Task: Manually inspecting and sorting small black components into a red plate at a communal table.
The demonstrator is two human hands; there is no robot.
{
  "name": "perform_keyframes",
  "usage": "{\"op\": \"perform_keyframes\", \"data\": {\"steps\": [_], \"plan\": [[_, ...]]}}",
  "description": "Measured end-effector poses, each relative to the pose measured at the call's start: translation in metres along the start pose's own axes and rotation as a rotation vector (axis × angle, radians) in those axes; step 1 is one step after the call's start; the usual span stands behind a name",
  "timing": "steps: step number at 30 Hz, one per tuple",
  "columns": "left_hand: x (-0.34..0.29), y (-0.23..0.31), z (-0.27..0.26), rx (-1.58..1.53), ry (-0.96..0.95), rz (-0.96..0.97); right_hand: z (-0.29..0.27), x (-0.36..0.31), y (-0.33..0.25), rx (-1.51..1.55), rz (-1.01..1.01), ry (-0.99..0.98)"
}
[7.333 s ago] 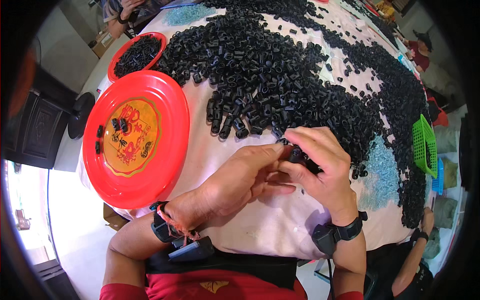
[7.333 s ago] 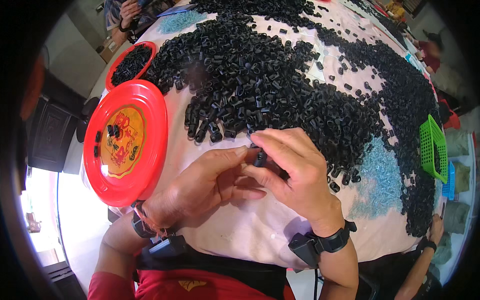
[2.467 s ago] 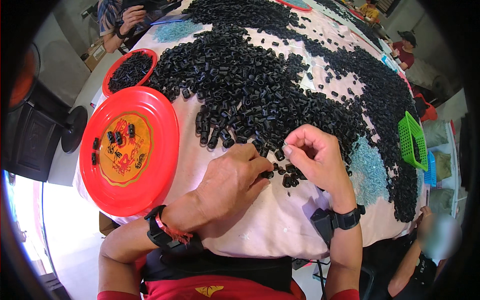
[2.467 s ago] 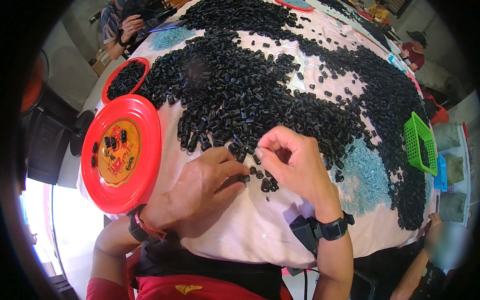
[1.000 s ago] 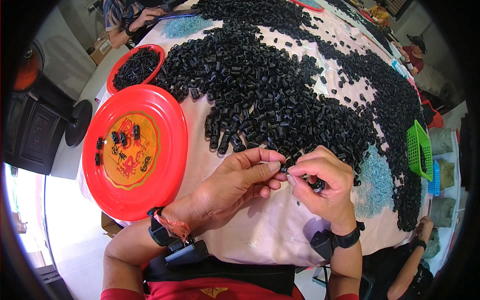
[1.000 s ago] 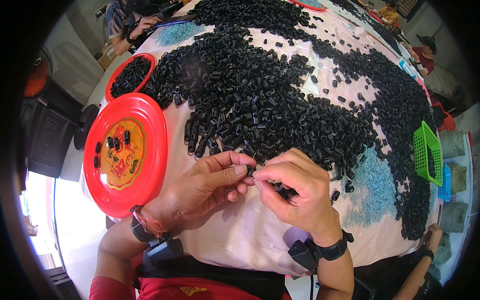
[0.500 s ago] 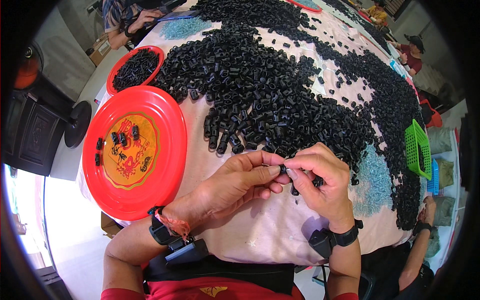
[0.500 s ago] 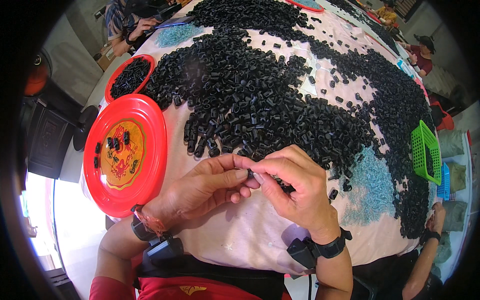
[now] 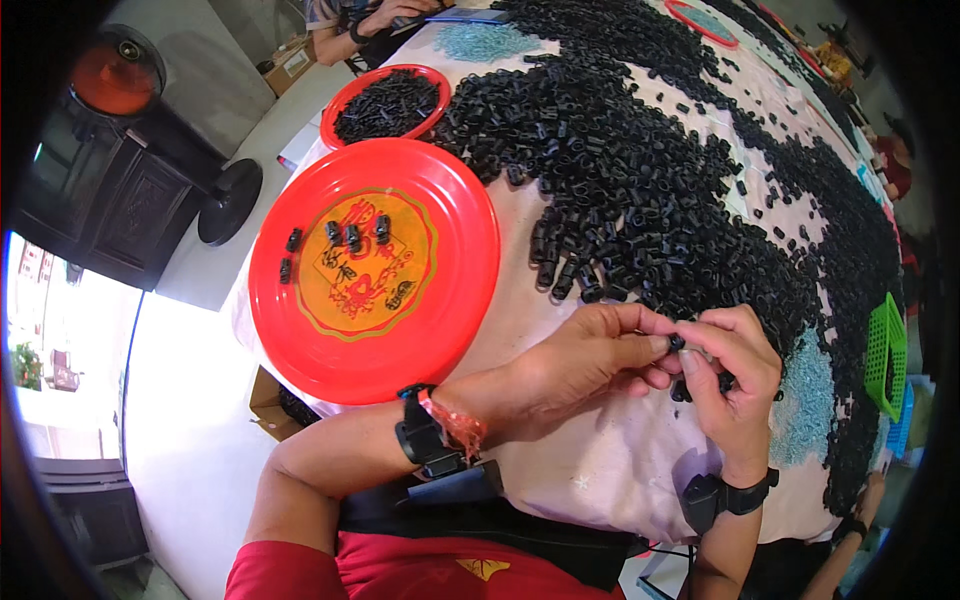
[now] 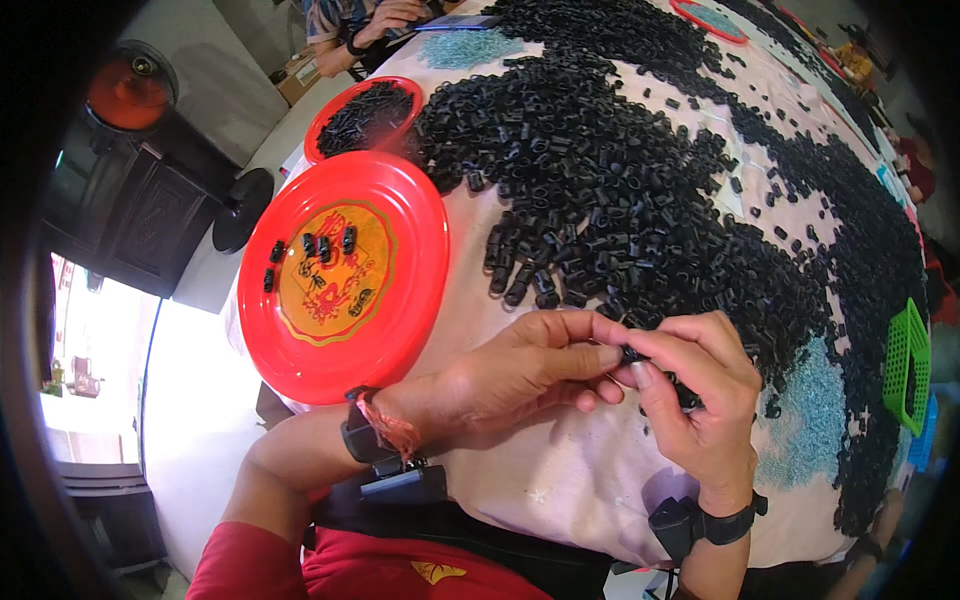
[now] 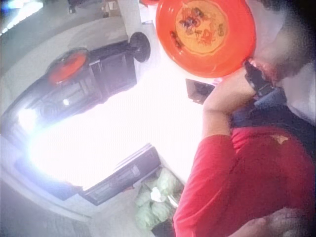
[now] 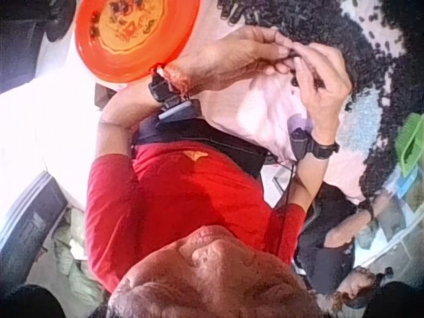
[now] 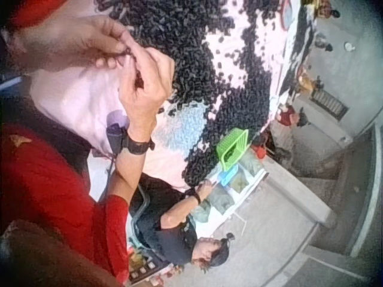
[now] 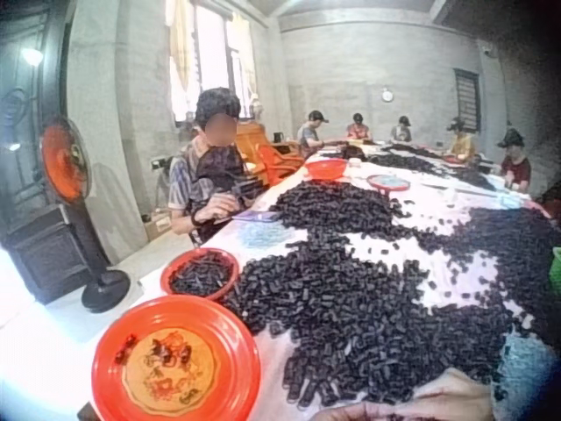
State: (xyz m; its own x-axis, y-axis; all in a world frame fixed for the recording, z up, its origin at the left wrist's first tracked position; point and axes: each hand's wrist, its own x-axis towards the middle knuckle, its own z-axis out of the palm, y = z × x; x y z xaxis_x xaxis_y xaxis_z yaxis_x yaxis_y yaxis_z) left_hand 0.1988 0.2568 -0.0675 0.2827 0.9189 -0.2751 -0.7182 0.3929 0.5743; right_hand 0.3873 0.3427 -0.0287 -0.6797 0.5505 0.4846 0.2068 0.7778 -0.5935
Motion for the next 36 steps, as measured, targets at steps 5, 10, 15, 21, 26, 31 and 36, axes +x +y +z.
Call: {"op": "perform_keyframes", "data": {"steps": [5, 10, 15, 21, 26, 31, 36], "plan": [[0.004, -0.012, 0.003, 0.203, 0.029, 0.097, -0.002, 0.005, -0.017, -0.127, -0.241, 0.064], [0.023, -0.034, -0.014, 0.437, 0.021, 0.253, 0.03, 0.008, -0.072, -0.146, -0.36, -0.132], [-0.003, -0.017, 0.012, 0.969, 0.133, 0.455, 0.052, 0.01, -0.11, -0.161, -0.38, -0.216], [-0.027, 0.001, 0.03, 1.283, -0.077, 0.438, 0.04, 0.029, -0.12, -0.095, -0.284, -0.298], [-0.051, -0.007, 0.052, 1.553, -0.249, 0.4, 0.027, 0.053, -0.105, -0.088, -0.203, -0.523], [-0.081, -0.027, 0.072, 1.823, -0.422, 0.331, 0.022, 0.059, -0.095, 0.095, -0.086, -0.844], [-0.089, -0.019, 0.074, 1.831, -0.639, 0.315, 0.022, 0.059, -0.094, 0.415, 0.413, -1.197]]}}
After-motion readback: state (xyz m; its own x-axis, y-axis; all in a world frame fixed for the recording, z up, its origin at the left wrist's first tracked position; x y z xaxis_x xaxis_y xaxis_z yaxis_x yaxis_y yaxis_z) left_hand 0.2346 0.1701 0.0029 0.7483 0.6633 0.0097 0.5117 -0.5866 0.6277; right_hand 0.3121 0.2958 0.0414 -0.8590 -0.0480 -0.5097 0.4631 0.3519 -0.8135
